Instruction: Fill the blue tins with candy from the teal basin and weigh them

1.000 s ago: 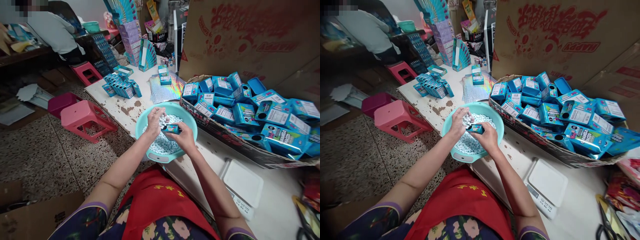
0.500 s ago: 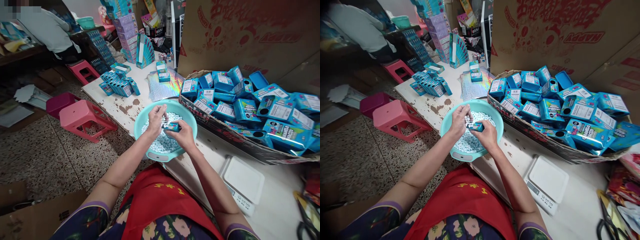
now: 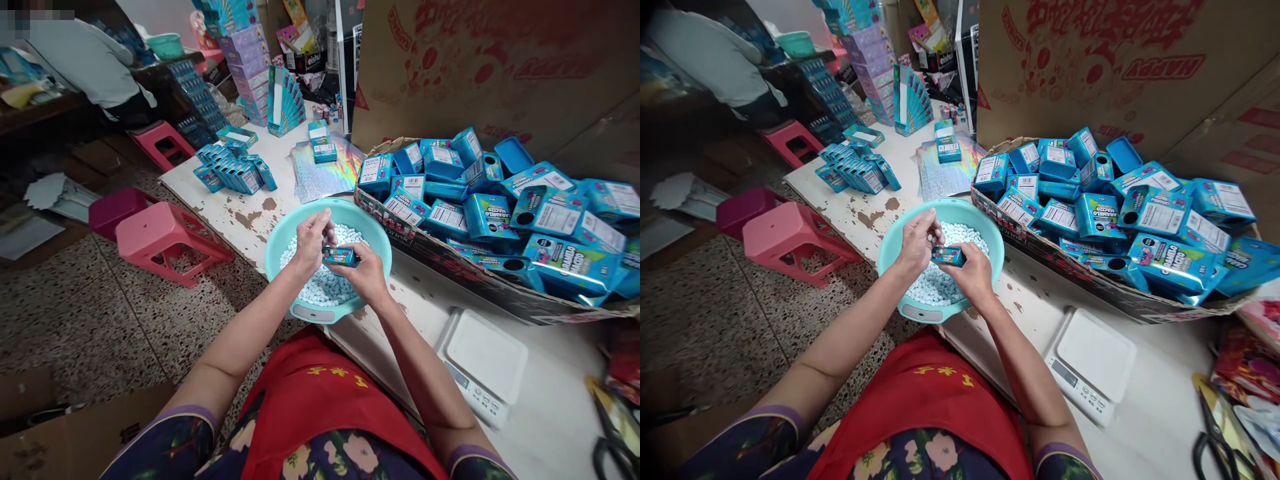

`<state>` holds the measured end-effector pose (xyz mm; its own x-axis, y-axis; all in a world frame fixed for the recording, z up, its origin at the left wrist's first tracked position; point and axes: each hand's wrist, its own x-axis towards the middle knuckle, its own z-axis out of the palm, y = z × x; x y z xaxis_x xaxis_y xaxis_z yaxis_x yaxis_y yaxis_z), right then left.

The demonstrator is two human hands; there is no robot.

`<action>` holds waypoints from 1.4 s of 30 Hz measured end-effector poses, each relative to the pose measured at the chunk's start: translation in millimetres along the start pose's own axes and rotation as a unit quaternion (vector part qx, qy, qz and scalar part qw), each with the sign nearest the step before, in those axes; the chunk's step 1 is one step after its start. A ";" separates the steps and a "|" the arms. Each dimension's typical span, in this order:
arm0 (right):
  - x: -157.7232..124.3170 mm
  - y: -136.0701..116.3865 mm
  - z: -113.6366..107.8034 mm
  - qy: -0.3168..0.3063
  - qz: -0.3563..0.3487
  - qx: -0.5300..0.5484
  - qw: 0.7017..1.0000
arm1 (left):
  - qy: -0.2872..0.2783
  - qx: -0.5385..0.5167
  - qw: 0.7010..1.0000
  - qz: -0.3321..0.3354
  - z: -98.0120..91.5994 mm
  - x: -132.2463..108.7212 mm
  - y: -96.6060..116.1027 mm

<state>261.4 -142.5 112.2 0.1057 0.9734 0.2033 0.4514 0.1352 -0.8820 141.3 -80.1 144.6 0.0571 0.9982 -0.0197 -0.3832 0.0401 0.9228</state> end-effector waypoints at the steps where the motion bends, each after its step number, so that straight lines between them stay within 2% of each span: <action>1: 0.1 0.3 -0.6 0.000 0.001 0.002 1.000 | 0.005 -0.001 1.000 0.002 0.0 -0.3 -1.2; 3: 0.6 0.9 -1.0 0.003 0.003 0.000 1.000 | 0.006 0.002 1.000 0.003 1.0 -1.9 -3.8; 6: 0.8 2.7 -0.8 -0.002 -0.006 -0.006 1.000 | -0.034 0.026 0.999 -0.014 4.6 -6.0 -4.8; 9: -2.5 8.3 -2.7 -0.006 0.016 0.056 0.998 | -0.035 0.028 0.999 -0.001 3.2 -6.6 1.1; 12: -8.1 15.8 -7.0 0.018 0.068 0.174 0.982 | -0.017 0.076 0.996 0.042 -15.0 -0.9 5.5; 14: -11.0 19.0 -9.3 0.025 0.077 0.222 0.972 | -0.070 0.225 0.971 0.035 -36.0 3.6 1.8; 15: -12.0 19.5 -10.2 0.024 0.075 0.233 0.969 | -0.108 0.331 0.937 0.024 -47.2 5.1 -2.1; 16: -12.9 19.2 -11.0 0.022 0.072 0.238 0.968 | -0.148 0.441 0.885 0.011 -57.7 5.6 -6.9; 19: -18.1 14.6 -17.1 0.034 0.069 0.259 0.963 | -0.237 0.694 0.680 -0.018 -77.8 0.8 -21.0; 21: -26.1 10.3 -26.8 0.056 0.058 0.270 0.959 | -0.270 0.773 0.574 -0.030 -78.8 -6.4 -27.0; 22: -31.5 8.4 -33.4 0.066 0.048 0.270 0.959 | -0.281 0.794 0.538 -0.031 -76.3 -10.4 -28.8; 23: -37.4 6.6 -40.7 0.076 0.036 0.267 0.960 | -0.286 0.807 0.515 -0.028 -72.4 -14.4 -30.2; 24: -43.5 5.0 -48.2 0.086 0.023 0.261 0.961 | -0.292 0.811 0.506 -0.027 -67.9 -18.0 -31.5; 26: -55.0 2.6 -62.2 0.103 0.004 0.243 0.964 | -0.314 0.790 0.526 -0.033 -58.8 -23.2 -34.3; 29: -66.3 -0.2 -76.2 0.124 -0.008 0.206 0.971 | -0.333 0.740 0.583 -0.051 -49.5 -23.6 -39.2; 31: -69.0 -2.5 -80.2 0.131 -0.013 0.183 0.974 | -0.318 0.731 0.602 -0.047 -47.2 -18.7 -39.9; 32: -69.0 -4.1 -80.6 0.133 -0.015 0.175 0.975 | -0.301 0.708 0.637 -0.050 -46.9 -15.3 -38.3; 33: -68.0 -5.9 -80.0 0.132 -0.017 0.168 0.977 | -0.276 0.656 0.700 -0.064 -46.7 -11.7 -34.8; 35: -63.0 -10.3 -75.7 0.124 -0.022 0.151 0.980 | -0.201 0.446 0.863 -0.125 -45.0 -5.1 -22.0; 36: -59.2 -12.7 -71.8 0.115 -0.024 0.139 0.983 | -0.161 0.305 0.925 -0.162 -42.5 -2.7 -13.1; 37: -54.6 -15.0 -66.7 0.105 -0.025 0.126 0.986 | -0.127 0.170 0.959 -0.190 -38.6 -1.2 -3.2; 39: -43.9 -18.7 -53.3 0.081 -0.029 0.096 0.992 | -0.096 -0.011 0.973 -0.208 -26.8 -1.0 16.1; 42: -28.8 -21.0 -29.6 0.047 -0.032 0.061 0.997 | -0.067 -0.105 0.981 -0.147 -4.9 -5.8 32.4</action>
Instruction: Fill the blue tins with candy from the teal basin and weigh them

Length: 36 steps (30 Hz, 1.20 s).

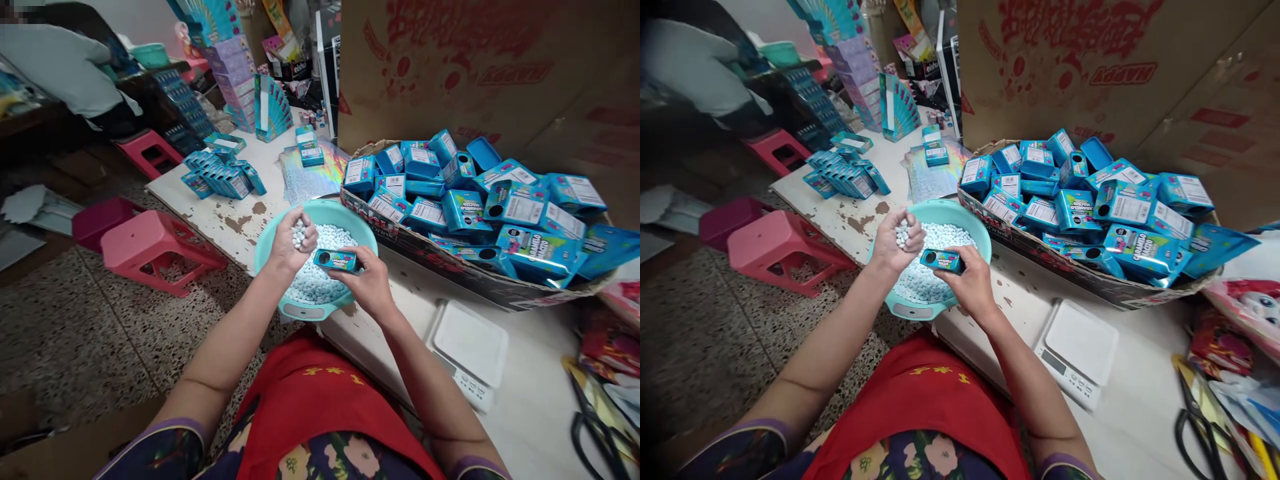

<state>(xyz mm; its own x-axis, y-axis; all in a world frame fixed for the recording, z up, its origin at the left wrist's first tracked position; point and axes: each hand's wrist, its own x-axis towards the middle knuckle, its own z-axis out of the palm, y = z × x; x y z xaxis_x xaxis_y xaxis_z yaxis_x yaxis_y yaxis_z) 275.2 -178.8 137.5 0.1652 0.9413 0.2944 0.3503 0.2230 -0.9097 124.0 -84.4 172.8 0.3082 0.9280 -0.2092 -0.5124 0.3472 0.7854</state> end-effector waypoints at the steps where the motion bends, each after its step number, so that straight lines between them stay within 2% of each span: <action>1: 3.1 1.4 7.5 -0.007 0.001 -0.005 1.000 | 0.013 0.000 0.999 0.036 6.5 -1.3 -1.2; 4: 8.1 6.7 22.4 -0.013 0.010 -0.012 1.000 | 0.054 0.023 0.989 0.135 15.8 -3.2 -11.9; 7: 8.6 11.3 25.9 -0.013 0.014 -0.024 1.000 | 0.079 0.035 0.981 0.171 14.2 -2.0 -22.2; 12: 7.5 11.8 20.8 -0.010 0.035 -0.020 0.999 | 0.078 0.026 0.980 0.181 11.0 1.0 -28.6; 15: 7.1 9.8 19.0 -0.007 0.046 -0.015 0.999 | 0.069 0.042 0.978 0.190 14.8 -0.3 -30.7; 20: 4.8 9.3 18.8 0.002 0.049 0.001 0.999 | 0.088 0.046 0.979 0.180 21.1 -1.9 -25.4; 22: 0.7 8.4 14.5 0.013 0.057 0.033 0.998 | 0.104 0.059 0.977 0.177 15.7 -1.6 -19.4; 24: -7.0 5.4 3.6 0.032 0.072 0.088 0.993 | 0.120 0.155 0.964 0.179 1.8 -2.1 -14.9; 25: -12.2 3.1 -4.9 0.045 0.080 0.118 0.989 | 0.112 0.250 0.947 0.170 -8.2 -3.0 -14.3; 26: -18.5 0.6 -15.3 0.061 0.088 0.145 0.984 | 0.091 0.378 0.908 0.155 -19.6 -4.4 -15.4; 27: -25.8 -1.5 -27.7 0.081 0.094 0.160 0.979 | 0.039 0.528 0.840 0.123 -31.8 -6.1 -18.1; 28: -34.1 -2.9 -41.7 0.105 0.097 0.160 0.977 | -0.009 0.654 0.750 0.099 -44.0 -8.3 -21.9; 29: -43.6 -2.9 -57.0 0.133 0.098 0.144 0.976 | -0.030 0.745 0.660 0.091 -55.3 -10.7 -26.5; 30: -54.3 -1.0 -73.5 0.164 0.095 0.113 0.975 | -0.052 0.804 0.586 0.083 -65.3 -13.3 -31.2; 31: -66.1 3.0 -90.6 0.198 0.092 0.071 0.973 | -0.062 0.840 0.533 0.084 -73.4 -15.6 -35.3; 32: -78.8 9.2 -107.8 0.232 0.090 0.027 0.968 | -0.067 0.858 0.502 0.089 -79.4 -17.5 -38.5; 33: -91.8 17.5 -124.8 0.266 0.091 -0.013 0.960 | -0.073 0.865 0.488 0.095 -83.5 -18.5 -40.5; 36: -127.5 49.3 -167.8 0.355 0.123 -0.080 0.923 | -0.085 0.858 0.497 0.098 -86.4 -16.4 -40.8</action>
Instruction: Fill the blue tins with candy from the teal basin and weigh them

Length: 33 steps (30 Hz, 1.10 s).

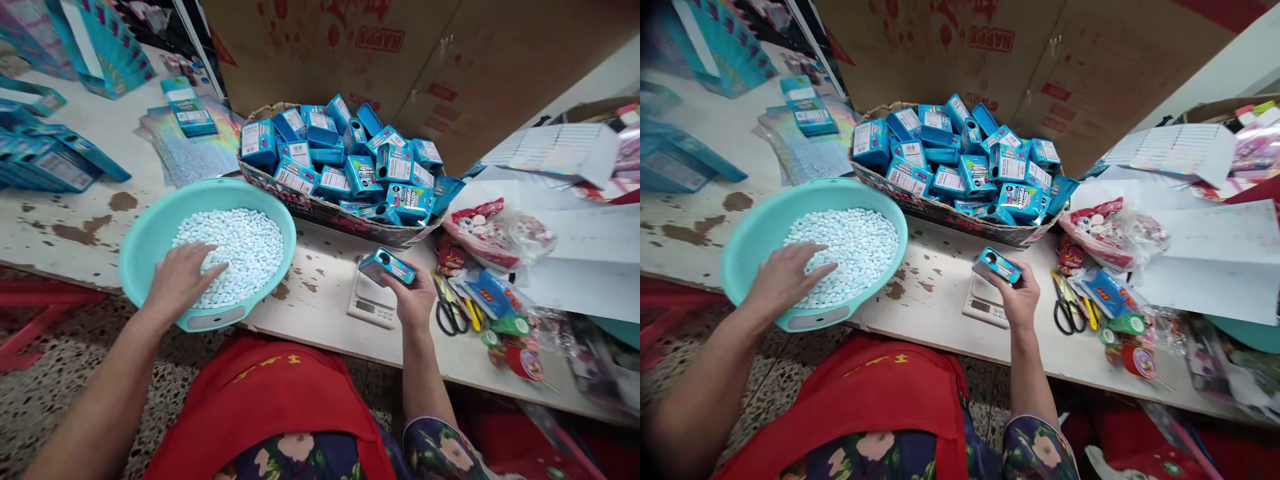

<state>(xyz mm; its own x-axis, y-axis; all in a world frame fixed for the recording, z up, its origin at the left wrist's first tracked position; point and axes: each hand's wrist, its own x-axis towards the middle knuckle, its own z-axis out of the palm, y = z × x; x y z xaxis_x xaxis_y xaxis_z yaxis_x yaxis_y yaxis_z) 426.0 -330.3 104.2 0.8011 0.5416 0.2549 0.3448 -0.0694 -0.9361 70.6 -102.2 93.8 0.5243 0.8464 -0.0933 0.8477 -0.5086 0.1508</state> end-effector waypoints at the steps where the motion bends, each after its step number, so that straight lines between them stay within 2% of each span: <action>1: 1.8 13.5 -10.7 0.022 0.011 -0.018 1.000 | -0.011 -0.009 1.000 0.000 -1.0 1.9 -0.2; 5: 0.5 48.2 -29.9 0.059 0.032 -0.046 0.997 | -0.057 -0.016 0.998 -0.008 -4.1 7.2 2.0; 10: -4.3 52.4 -42.8 0.073 0.009 0.035 0.997 | -0.080 0.010 0.997 -0.002 -2.3 4.6 6.4; 15: -3.2 55.0 -69.5 0.199 0.070 0.061 0.976 | -0.120 0.019 0.993 0.001 -2.8 6.4 8.8; 18: -5.8 62.8 -79.2 0.240 0.111 0.061 0.963 | -0.143 0.023 0.989 -0.007 -3.3 8.0 9.9; 22: -10.6 69.0 -79.8 0.242 0.132 0.056 0.960 | -0.140 0.011 0.990 -0.004 2.6 8.8 5.4; 27: -10.7 65.4 -73.7 0.241 0.140 0.067 0.958 | -0.105 -0.014 0.994 0.014 14.5 8.7 -3.9; 30: -10.5 63.1 -68.8 0.217 0.132 0.069 0.965 | -0.114 -0.021 0.993 0.010 12.0 7.4 -2.0; 33: -12.2 63.6 -59.9 0.150 0.094 0.043 0.983 | -0.138 -0.005 0.990 -0.004 4.7 5.6 3.3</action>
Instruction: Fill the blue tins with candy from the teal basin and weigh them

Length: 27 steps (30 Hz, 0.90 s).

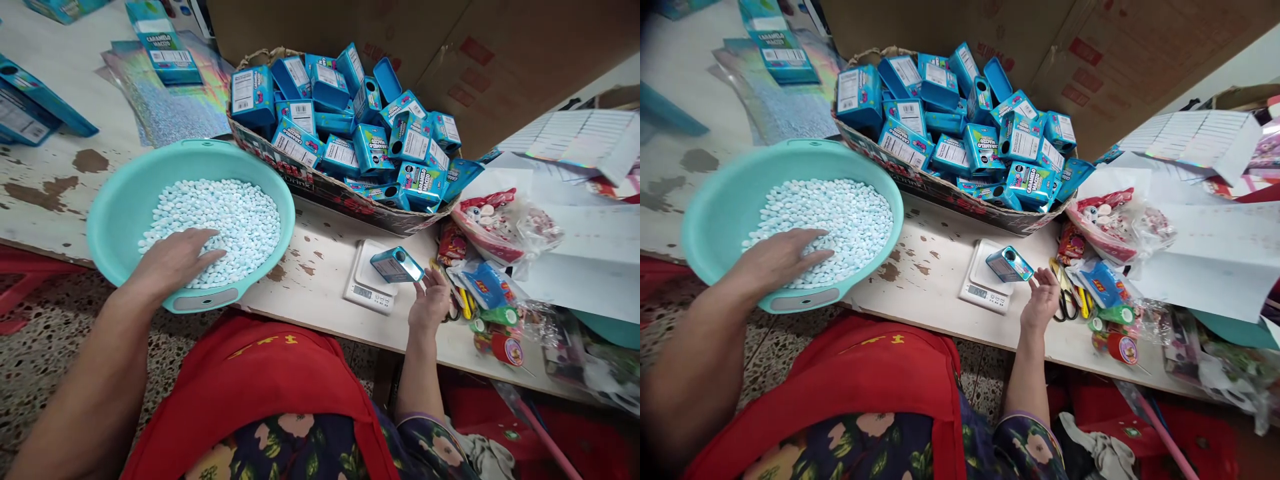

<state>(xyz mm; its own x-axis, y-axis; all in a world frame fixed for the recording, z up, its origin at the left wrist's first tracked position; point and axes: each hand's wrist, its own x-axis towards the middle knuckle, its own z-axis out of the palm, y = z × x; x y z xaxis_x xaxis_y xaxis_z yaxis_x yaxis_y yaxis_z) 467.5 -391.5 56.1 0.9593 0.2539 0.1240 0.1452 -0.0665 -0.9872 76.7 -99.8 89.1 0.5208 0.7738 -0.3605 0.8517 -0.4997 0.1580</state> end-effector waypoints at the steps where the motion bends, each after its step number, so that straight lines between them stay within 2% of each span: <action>1: -1.7 1.3 3.4 -0.031 -0.016 -0.017 0.999 | -0.004 0.005 1.000 -0.001 -1.6 -0.9 1.4; 4: -5.4 6.4 13.0 -0.089 -0.045 -0.051 0.994 | -0.003 0.008 1.000 0.010 -2.6 -1.8 2.5; 8: -3.8 9.0 18.8 -0.073 -0.013 -0.066 0.995 | 0.022 0.000 1.000 0.019 -0.5 -1.5 1.4; 10: -1.8 4.0 23.4 -0.075 -0.001 -0.090 0.993 | 0.082 -0.029 0.996 0.029 -2.6 -3.4 5.5; 12: -2.9 -7.0 37.1 -0.104 -0.033 -0.106 0.988 | 0.185 -0.110 0.975 0.057 -8.7 -7.3 16.5; 13: -6.3 -15.0 49.1 -0.133 -0.058 -0.104 0.984 | 0.229 -0.168 0.955 0.083 -13.3 -9.5 25.0; 14: -12.3 -24.8 64.4 -0.172 -0.083 -0.097 0.977 | 0.250 -0.232 0.932 0.121 -18.7 -11.6 35.1; 15: -21.2 -36.2 82.8 -0.219 -0.105 -0.087 0.966 | 0.241 -0.294 0.910 0.167 -24.7 -13.5 46.2; 17: -45.6 -62.7 124.6 -0.331 -0.140 -0.066 0.931 | 0.182 -0.382 0.871 0.251 -38.5 -16.8 67.5; 19: -70.3 -89.2 165.7 -0.435 -0.181 -0.037 0.881 | 0.152 -0.411 0.850 0.291 -54.2 -20.4 80.0; 20: -78.4 -100.7 183.3 -0.478 -0.192 -0.017 0.857 | 0.160 -0.414 0.849 0.289 -62.6 -22.6 80.2; 22: -78.8 -118.6 208.8 -0.497 -0.213 0.004 0.841 | 0.217 -0.411 0.853 0.237 -79.7 -26.3 65.3; 23: -69.9 -125.3 216.0 -0.473 -0.237 -0.001 0.849 | 0.259 -0.402 0.858 0.189 -87.6 -27.1 50.1; 26: -13.6 -139.0 218.7 -0.304 -0.364 -0.082 0.876 | 0.407 -0.307 0.860 -0.015 -103.1 -20.8 -18.6; 27: 10.6 -142.0 215.7 -0.247 -0.401 -0.122 0.874 | 0.455 -0.264 0.846 -0.087 -103.5 -15.4 -45.9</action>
<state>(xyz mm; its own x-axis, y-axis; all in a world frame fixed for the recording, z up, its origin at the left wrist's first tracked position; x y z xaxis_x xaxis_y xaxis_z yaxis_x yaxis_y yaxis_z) 404.8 -171.2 175.9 0.3126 0.6943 0.6482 0.8280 0.1352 -0.5441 35.6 -48.5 182.6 0.0088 0.9171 0.3987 0.7018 -0.2897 0.6509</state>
